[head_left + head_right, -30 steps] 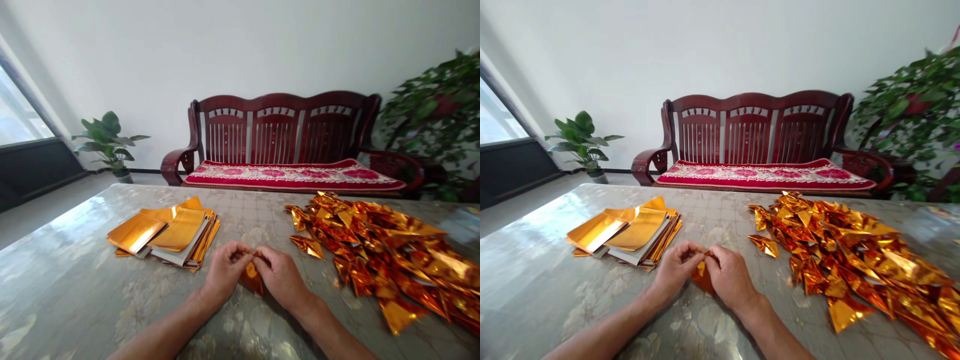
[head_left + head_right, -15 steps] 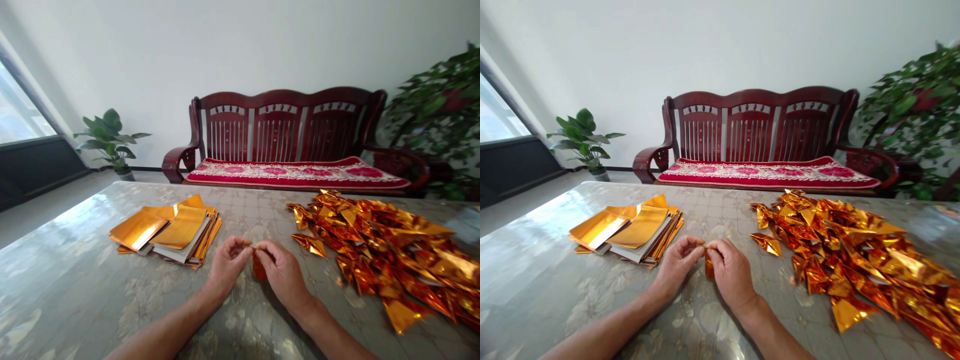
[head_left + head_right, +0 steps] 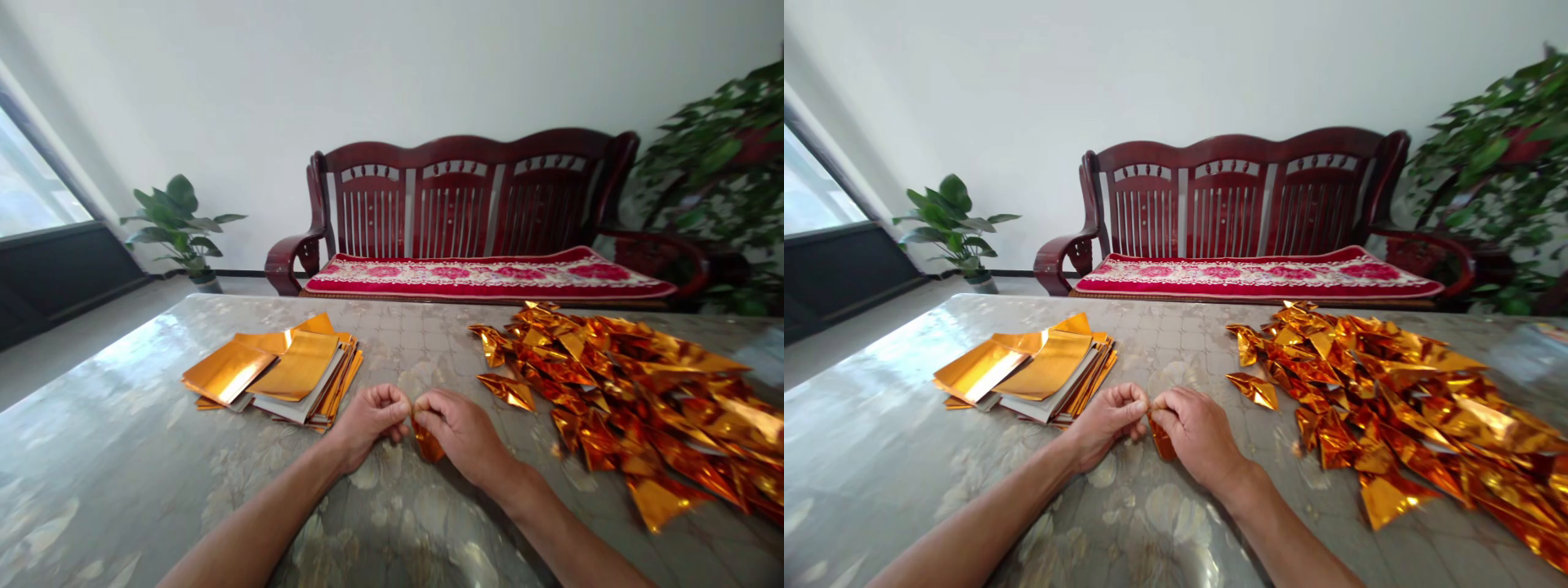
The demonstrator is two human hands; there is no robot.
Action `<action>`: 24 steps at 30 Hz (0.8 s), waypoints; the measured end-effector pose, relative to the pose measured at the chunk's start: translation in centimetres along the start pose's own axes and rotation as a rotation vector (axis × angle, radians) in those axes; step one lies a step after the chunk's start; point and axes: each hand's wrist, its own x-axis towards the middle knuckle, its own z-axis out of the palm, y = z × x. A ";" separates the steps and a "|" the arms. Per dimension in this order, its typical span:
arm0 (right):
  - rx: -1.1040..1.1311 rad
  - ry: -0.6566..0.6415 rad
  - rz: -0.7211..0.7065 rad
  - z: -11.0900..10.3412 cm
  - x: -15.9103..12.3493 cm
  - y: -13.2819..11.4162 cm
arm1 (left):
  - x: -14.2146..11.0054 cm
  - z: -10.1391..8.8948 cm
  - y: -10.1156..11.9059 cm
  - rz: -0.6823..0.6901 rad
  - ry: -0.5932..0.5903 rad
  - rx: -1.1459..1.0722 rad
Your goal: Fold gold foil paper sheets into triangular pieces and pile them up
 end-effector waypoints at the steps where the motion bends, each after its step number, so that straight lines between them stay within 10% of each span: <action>1: 0.014 -0.014 -0.001 -0.1 0.0 0.1 | -0.1 0.0 0.0 -0.008 -0.015 -0.004; 24: 0.111 0.005 0.094 0.1 -0.1 -0.8 | -0.8 1.2 -1.6 0.246 0.157 0.105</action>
